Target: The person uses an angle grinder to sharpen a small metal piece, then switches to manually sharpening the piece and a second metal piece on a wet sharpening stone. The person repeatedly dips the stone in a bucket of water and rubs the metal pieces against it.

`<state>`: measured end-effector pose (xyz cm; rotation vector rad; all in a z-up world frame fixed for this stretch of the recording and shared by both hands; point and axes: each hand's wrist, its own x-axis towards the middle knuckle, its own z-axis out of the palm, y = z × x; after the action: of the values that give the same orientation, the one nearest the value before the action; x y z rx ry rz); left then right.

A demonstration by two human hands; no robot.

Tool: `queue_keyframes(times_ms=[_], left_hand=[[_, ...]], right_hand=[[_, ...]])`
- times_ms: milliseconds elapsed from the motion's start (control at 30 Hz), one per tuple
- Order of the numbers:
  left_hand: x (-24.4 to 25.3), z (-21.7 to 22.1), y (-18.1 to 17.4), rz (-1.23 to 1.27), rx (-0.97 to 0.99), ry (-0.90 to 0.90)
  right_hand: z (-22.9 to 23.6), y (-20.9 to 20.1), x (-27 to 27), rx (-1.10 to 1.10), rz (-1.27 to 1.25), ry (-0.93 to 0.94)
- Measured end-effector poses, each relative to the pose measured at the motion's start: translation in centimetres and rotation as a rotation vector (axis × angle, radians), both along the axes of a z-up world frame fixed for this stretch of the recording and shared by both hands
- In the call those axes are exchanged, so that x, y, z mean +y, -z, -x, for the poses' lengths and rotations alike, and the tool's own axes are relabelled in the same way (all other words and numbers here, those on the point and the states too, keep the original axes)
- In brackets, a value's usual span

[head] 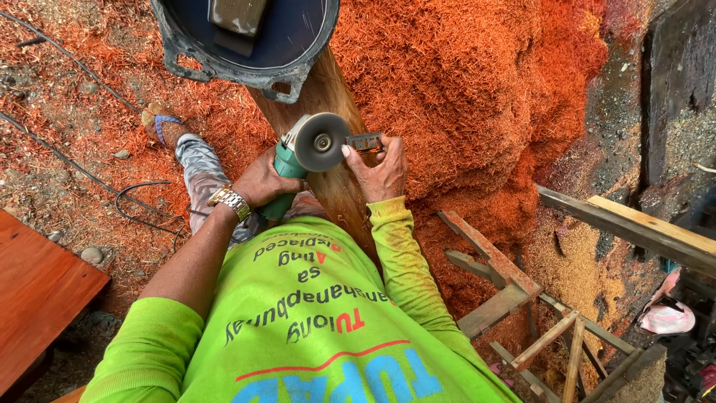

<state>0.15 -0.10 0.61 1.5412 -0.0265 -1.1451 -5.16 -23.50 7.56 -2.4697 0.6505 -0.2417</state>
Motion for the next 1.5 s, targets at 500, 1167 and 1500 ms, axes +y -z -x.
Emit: queue_keyframes(times_ms=[500,1167,1500], left_hand=[[0.2,-0.3,-0.2,-0.062,0.016,0.044],[0.7,-0.6,-0.1,-0.014,0.075,0.016],[0.8,-0.4,0.4,-0.039,0.037,0.049]], right_hand=[[5.7,-0.8,-4.6,-0.24,-2.016,0.119],[6.5,0.4,-4.8,-0.281,-2.007,0.106],[6.5,1.0,-5.7,-0.255,-1.975,0.1]])
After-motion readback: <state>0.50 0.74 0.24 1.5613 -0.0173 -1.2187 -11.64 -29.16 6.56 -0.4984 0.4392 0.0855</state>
